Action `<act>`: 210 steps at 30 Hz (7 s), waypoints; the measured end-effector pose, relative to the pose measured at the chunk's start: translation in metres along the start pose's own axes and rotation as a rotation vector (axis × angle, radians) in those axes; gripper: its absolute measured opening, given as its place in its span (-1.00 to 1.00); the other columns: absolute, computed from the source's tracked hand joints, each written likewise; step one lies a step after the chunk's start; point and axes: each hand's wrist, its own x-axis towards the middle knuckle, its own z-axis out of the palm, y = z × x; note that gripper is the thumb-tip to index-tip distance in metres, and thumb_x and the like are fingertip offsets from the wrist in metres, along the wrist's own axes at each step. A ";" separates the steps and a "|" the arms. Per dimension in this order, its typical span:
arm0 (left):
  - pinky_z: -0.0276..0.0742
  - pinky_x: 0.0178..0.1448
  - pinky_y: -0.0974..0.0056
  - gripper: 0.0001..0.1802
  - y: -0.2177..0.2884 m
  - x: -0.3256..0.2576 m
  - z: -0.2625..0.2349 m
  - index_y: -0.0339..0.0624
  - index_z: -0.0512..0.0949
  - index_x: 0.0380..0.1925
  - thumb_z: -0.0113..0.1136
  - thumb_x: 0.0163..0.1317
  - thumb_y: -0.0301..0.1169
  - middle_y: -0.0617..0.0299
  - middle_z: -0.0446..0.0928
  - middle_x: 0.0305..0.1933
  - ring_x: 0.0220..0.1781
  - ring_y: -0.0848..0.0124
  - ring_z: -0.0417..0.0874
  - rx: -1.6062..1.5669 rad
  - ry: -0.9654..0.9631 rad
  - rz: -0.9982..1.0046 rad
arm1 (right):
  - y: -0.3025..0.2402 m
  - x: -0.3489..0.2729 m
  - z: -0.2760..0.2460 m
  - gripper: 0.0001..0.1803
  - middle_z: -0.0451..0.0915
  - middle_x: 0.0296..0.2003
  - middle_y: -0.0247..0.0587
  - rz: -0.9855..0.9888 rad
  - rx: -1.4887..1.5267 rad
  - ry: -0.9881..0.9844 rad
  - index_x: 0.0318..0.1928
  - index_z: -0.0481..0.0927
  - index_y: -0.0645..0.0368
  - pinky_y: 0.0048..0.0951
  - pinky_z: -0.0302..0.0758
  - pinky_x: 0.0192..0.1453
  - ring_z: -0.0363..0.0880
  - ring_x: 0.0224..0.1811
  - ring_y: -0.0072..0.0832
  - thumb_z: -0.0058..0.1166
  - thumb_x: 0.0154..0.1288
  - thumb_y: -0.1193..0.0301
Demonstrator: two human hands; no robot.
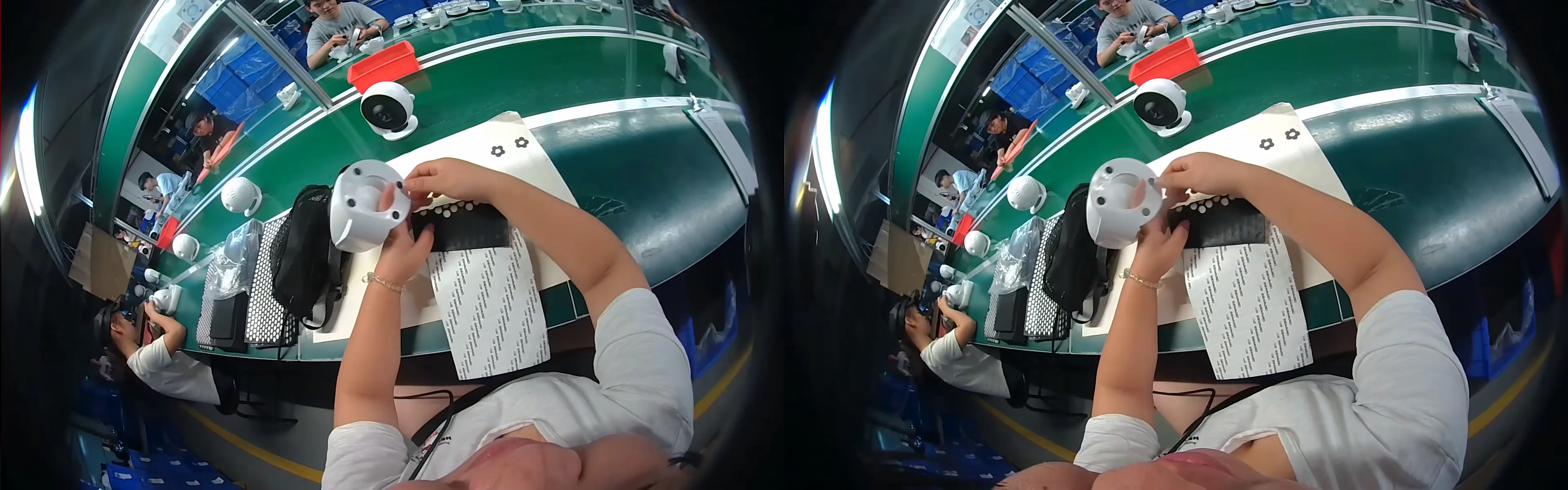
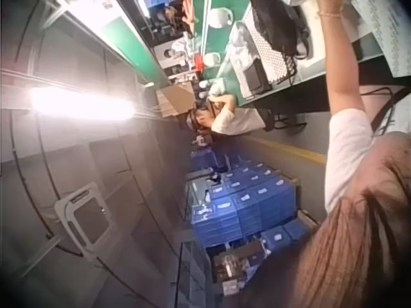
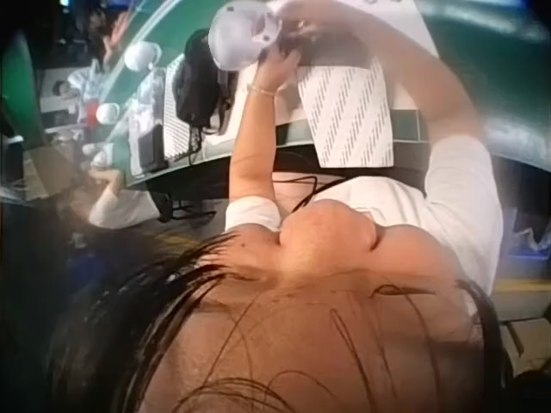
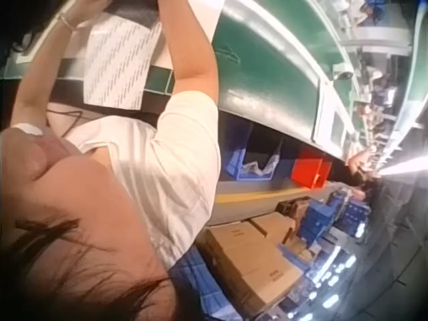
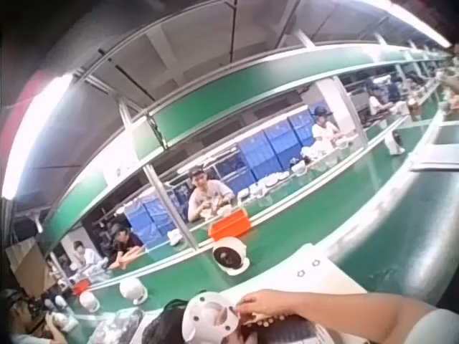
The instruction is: Assembling components of a security camera or lighting fixture on a factory line.
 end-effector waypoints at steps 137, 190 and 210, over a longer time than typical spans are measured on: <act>0.42 -0.17 0.38 -0.93 -0.018 0.005 -0.035 -0.25 0.36 -0.56 -0.10 -0.04 -0.64 0.13 0.45 -0.14 -0.15 0.36 0.45 -0.081 0.381 0.071 | 0.104 -0.001 -0.185 -0.70 0.39 0.00 -0.14 -0.276 -1.091 0.787 -0.13 0.45 0.20 -0.40 0.28 0.13 0.34 0.07 -0.23 -0.02 0.05 0.52; 0.38 -0.04 0.38 -0.75 -0.021 0.002 -0.038 -0.27 0.49 -0.63 -0.17 -0.02 -0.77 0.16 0.42 -0.08 -0.14 0.40 0.45 0.065 0.340 0.061 | 0.103 0.001 -0.180 -0.72 0.39 0.01 -0.23 -0.264 -1.023 0.807 -0.14 0.46 0.16 -0.40 0.37 0.01 0.39 0.02 -0.26 -0.04 0.06 0.53; 0.39 -0.07 0.37 -0.79 -0.017 0.002 -0.038 -0.29 0.40 -0.69 -0.18 -0.07 -0.76 0.13 0.46 -0.11 -0.18 0.36 0.48 -0.023 0.377 0.090 | 0.106 0.003 -0.182 -0.73 0.40 0.00 -0.24 -0.292 -1.053 0.802 -0.15 0.47 0.16 -0.40 0.36 0.02 0.39 0.02 -0.27 -0.03 0.07 0.50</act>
